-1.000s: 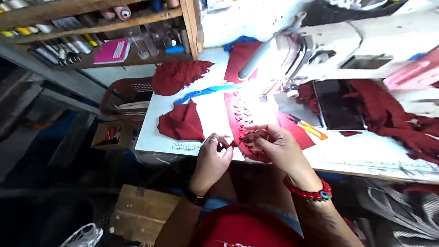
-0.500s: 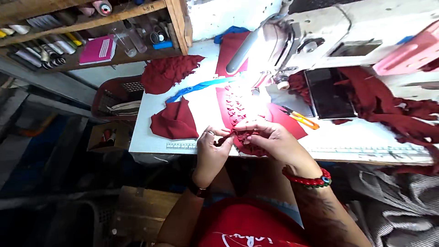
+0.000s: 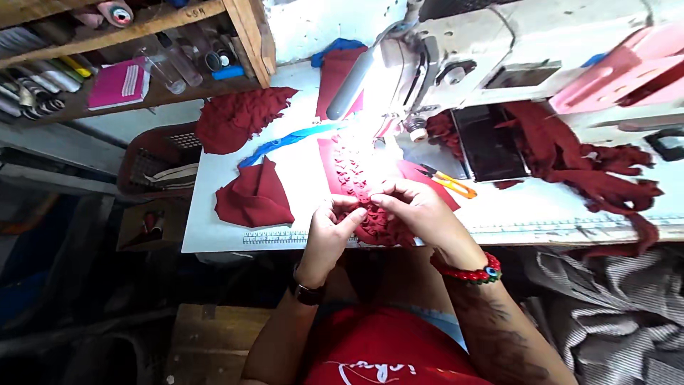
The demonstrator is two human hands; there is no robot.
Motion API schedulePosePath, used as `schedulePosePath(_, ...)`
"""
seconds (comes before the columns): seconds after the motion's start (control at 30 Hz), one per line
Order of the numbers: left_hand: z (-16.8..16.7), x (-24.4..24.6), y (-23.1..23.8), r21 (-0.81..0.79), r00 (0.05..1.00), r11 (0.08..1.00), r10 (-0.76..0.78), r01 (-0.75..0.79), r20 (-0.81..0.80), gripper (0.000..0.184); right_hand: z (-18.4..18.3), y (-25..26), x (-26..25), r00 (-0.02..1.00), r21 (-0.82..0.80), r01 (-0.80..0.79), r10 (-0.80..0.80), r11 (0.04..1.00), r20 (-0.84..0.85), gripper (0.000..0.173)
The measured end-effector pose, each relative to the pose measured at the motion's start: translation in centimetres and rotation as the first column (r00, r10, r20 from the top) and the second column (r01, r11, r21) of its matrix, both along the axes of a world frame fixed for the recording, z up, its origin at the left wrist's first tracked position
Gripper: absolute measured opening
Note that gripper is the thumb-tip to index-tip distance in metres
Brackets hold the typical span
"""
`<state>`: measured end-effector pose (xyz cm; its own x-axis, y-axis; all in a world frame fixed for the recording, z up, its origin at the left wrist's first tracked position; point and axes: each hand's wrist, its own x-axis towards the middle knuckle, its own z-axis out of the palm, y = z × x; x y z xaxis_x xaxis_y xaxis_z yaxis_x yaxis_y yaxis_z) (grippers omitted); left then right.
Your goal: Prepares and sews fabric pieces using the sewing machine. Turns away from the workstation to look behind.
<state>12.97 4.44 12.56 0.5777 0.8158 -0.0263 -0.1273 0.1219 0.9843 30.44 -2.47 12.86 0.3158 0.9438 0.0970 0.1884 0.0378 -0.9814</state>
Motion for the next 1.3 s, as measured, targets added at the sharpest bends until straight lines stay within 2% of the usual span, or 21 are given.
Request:
schedulePosePath(0.07,0.1,0.1,0.2,-0.039,0.999,0.998,-0.054,0.053,-0.008,0.023,0.0,0.2,0.0,1.0,-0.013,0.005,-0.005,1.0,-0.026,0.005)
schedulePosePath(0.2,0.2,0.5,0.4,-0.049,0.997,0.996,-0.077,0.076,-0.002,0.004,0.2,0.7,0.1,0.993,-0.009,-0.022,0.021,1.0,-0.116,0.009)
schedulePosePath(0.27,0.1,0.5,0.4,-0.088,0.997,0.993,-0.081,0.082,0.013,0.005,0.2,0.7,0.2,0.988,-0.009,-0.039,0.037,0.999,-0.152,0.013)
schedulePosePath(0.4,0.1,0.7,0.2,-0.152,0.997,0.987,-0.051,0.059,0.057,0.01,0.1,0.5,0.2,0.967,-0.014,-0.072,0.066,0.997,-0.248,0.031)
schedulePosePath(0.5,0.0,0.9,0.2,-0.16,0.995,0.986,-0.023,0.039,0.099,0.011,-0.1,0.1,0.2,0.963,0.001,-0.082,0.08,0.997,-0.257,0.045)
schedulePosePath(0.57,0.0,0.9,0.0,-0.154,0.994,0.988,-0.017,0.033,0.107,0.009,-0.4,-0.2,0.5,0.965,0.01,-0.119,0.118,0.993,-0.234,0.04)
schedulePosePath(0.67,0.0,1.0,-0.3,-0.136,0.995,0.99,-0.022,0.035,0.095,0.007,-0.2,-0.3,0.3,0.973,-0.019,-0.089,0.083,0.996,-0.214,0.013)
schedulePosePath(0.73,-0.1,0.9,-0.4,-0.116,0.996,0.993,-0.013,0.024,0.09,0.007,-0.2,-0.1,0.1,0.97,-0.008,-0.029,0.026,1.0,-0.242,0.004)
schedulePosePath(0.83,-0.2,0.8,-0.5,-0.04,0.998,0.999,0.028,-0.025,0.06,0.004,-0.1,-0.1,-0.1,0.954,0.015,0.036,-0.03,0.999,-0.297,0.003)
schedulePosePath(0.9,-0.2,1.0,-0.5,-0.015,0.997,0.999,0.052,-0.052,0.053,0.005,0.0,-0.2,-0.2,0.964,0.019,0.056,-0.049,0.998,-0.26,0.004)
schedulePosePath(1.0,-0.3,1.0,-0.5,0.041,0.998,0.998,0.052,-0.054,0.038,0.012,0.0,-0.5,0.1,0.973,0.038,0.043,-0.033,0.998,-0.23,0.015)
schedulePosePath(1.07,-0.6,1.0,-0.6,0.159,0.999,0.986,0.041,-0.043,0.017,0.011,-0.2,-0.6,0.4,0.972,0.061,0.025,-0.011,0.998,-0.233,0.022)
schedulePosePath(1.13,-0.9,1.1,-0.8,0.349,0.999,0.937,0.031,-0.021,-0.024,0.017,-0.2,-0.8,0.4,0.973,0.06,0.029,-0.014,0.998,-0.232,0.02)
schedulePosePath(1.23,-1.9,1.6,-1.4,0.643,0.986,0.766,0.116,-0.014,-0.116,0.023,0.2,-1.2,0.4,0.96,0.042,0.027,-0.014,0.999,-0.281,0.019)
schedulePosePath(1.27,-2.1,1.8,-1.5,0.685,0.981,0.727,0.163,-0.045,-0.109,0.02,0.5,-1.4,0.4,0.95,0.037,0.007,0.005,0.999,-0.313,0.019)
schedulePosePath(1.3,-2.0,1.9,-1.6,0.682,0.98,0.728,0.178,-0.072,-0.087,0.016,0.8,-1.7,0.6,0.94,0.034,-0.016,0.026,0.999,-0.342,0.02)
